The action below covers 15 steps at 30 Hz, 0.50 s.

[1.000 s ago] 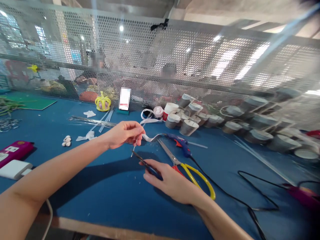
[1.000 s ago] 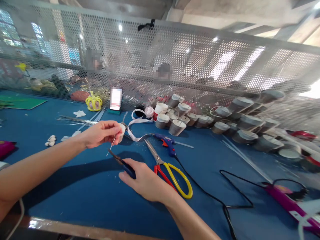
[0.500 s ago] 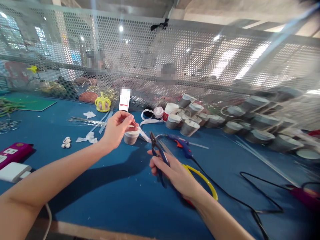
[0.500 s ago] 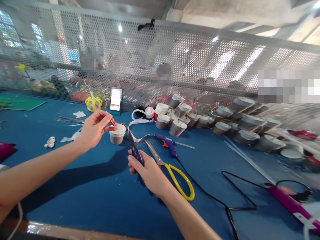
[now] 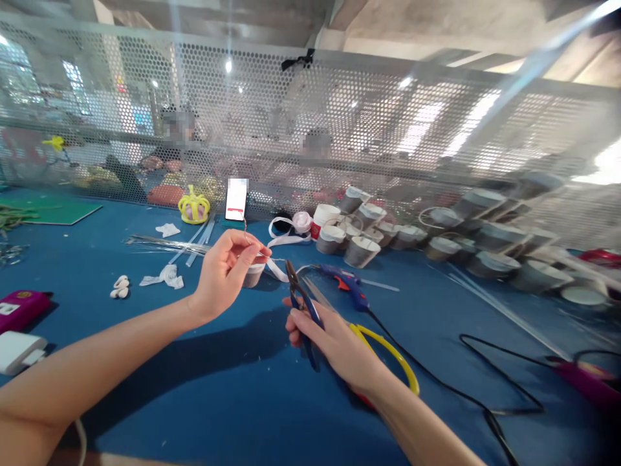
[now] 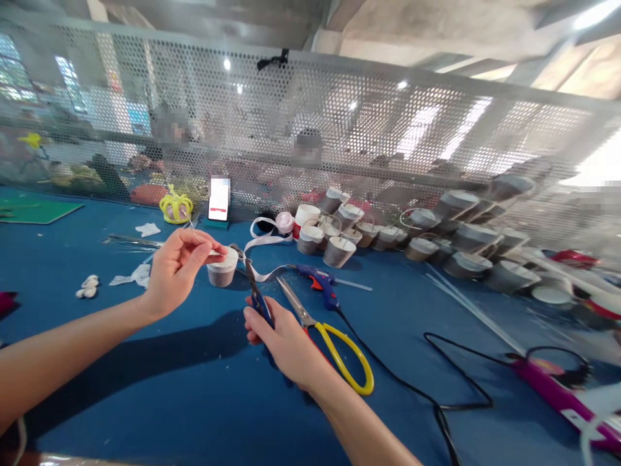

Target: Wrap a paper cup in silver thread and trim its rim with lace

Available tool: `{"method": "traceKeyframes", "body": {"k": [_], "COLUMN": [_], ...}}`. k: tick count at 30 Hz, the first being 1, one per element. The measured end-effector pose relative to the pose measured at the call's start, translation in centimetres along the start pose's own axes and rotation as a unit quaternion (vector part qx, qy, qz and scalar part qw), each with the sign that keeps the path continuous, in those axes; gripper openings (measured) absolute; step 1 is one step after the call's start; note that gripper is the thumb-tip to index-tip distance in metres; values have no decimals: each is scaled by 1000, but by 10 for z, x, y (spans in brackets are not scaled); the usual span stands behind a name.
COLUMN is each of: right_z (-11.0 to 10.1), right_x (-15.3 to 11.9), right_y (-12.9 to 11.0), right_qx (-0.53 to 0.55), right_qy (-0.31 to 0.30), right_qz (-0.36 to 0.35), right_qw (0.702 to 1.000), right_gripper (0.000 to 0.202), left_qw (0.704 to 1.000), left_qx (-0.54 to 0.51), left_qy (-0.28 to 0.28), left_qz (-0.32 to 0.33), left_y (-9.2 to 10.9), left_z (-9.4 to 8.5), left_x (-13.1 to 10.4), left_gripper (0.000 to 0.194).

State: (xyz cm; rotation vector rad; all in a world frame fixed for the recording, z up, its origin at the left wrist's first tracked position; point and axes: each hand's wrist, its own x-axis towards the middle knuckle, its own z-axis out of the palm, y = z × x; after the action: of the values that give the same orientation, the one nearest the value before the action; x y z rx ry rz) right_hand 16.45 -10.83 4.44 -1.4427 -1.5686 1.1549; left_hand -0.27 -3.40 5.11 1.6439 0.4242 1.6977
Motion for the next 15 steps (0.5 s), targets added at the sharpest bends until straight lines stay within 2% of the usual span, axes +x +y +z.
{"method": "traceKeyframes", "body": {"k": [5, 10, 15], "right_z": [-1, -1, -1], "right_x": [1, 0, 1], "right_y": [1, 0, -1], "right_qx": [8, -6, -37], "right_qy": [3, 5, -6], "right_qz": [-5, -6, -5], "right_qw": [1000, 1000, 999], "right_gripper": [35, 35, 38], "left_qw": [998, 994, 992], "left_qx": [11, 23, 32], "left_qy": [-33, -55, -62], "left_qz": [55, 95, 105], "left_y": [-3, -6, -8], "left_z": [2, 0, -2], "left_x": [-6, -7, -6], "left_gripper": [3, 7, 8]}}
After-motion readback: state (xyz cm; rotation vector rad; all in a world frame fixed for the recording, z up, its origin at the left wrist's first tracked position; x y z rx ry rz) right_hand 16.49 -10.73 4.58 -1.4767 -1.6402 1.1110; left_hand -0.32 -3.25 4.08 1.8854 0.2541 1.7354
